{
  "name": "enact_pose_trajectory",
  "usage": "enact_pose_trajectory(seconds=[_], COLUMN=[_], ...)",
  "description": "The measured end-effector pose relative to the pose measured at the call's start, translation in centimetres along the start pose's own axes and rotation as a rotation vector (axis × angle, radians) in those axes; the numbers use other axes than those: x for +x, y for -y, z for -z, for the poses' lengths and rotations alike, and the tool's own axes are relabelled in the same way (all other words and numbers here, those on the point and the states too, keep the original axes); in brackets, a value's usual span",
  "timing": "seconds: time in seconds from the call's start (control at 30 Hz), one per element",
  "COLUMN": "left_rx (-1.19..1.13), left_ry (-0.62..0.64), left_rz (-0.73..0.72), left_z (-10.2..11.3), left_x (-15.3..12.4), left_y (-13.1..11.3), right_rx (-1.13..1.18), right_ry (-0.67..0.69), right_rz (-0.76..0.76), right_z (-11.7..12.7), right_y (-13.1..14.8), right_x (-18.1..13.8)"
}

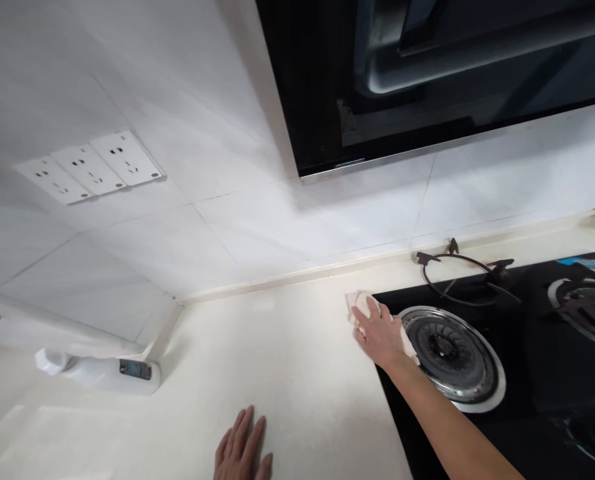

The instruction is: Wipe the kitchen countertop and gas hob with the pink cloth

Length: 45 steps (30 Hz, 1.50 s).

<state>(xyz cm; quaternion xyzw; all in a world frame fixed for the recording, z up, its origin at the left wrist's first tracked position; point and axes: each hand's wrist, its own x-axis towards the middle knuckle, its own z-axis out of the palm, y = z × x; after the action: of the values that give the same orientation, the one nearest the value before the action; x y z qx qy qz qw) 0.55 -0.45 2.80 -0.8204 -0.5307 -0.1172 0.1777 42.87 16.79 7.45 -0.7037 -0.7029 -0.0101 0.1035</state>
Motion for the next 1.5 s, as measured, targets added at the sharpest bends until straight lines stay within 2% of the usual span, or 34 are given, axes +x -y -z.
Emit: enact_pose_trajectory(seconds=[0.07,0.17,0.37,0.57,0.67,0.73,0.87,0.97,1.2,1.5], left_rx=[0.016,0.025,0.008,0.014,0.013,0.014,0.021,0.027,0.004,0.006], left_ry=[0.005,0.015,0.001,0.011,0.001,0.006,0.038,0.057,0.060,0.060], left_rz=[-0.011,-0.018,-0.008,-0.016,-0.021,-0.019,-0.023,-0.020,0.000,-0.023], left_z=[0.1,0.3,0.5,0.6,0.5,0.5,1.0,1.2,0.5,1.3], left_x=[0.1,0.2,0.3,0.5,0.5,0.5,0.6,0.6,0.1,0.6], left_y=[0.0,-0.1,-0.1,0.0,0.1,0.1,-0.1,-0.1,0.1,-0.1], right_rx=[-0.006,-0.017,-0.014,0.079,0.153,0.182,0.154,0.102,-0.035,-0.028], right_ry=[-0.002,0.003,-0.036,-0.054,-0.023,0.000,-0.035,-0.071,-0.041,-0.002], right_rz=[0.012,0.052,0.145,0.289,0.293,0.266,0.198,0.133,0.035,-0.120], right_z=[0.2,0.3,0.3,0.0,-0.2,-0.2,0.3,0.8,0.9,0.1], right_y=[0.2,0.6,1.1,-1.8,-3.1,-3.5,-3.6,-3.1,-0.6,0.4], right_x=[0.0,-1.8,-10.1,-19.4,-22.3,-22.8,-20.3,-16.5,-8.0,2.5])
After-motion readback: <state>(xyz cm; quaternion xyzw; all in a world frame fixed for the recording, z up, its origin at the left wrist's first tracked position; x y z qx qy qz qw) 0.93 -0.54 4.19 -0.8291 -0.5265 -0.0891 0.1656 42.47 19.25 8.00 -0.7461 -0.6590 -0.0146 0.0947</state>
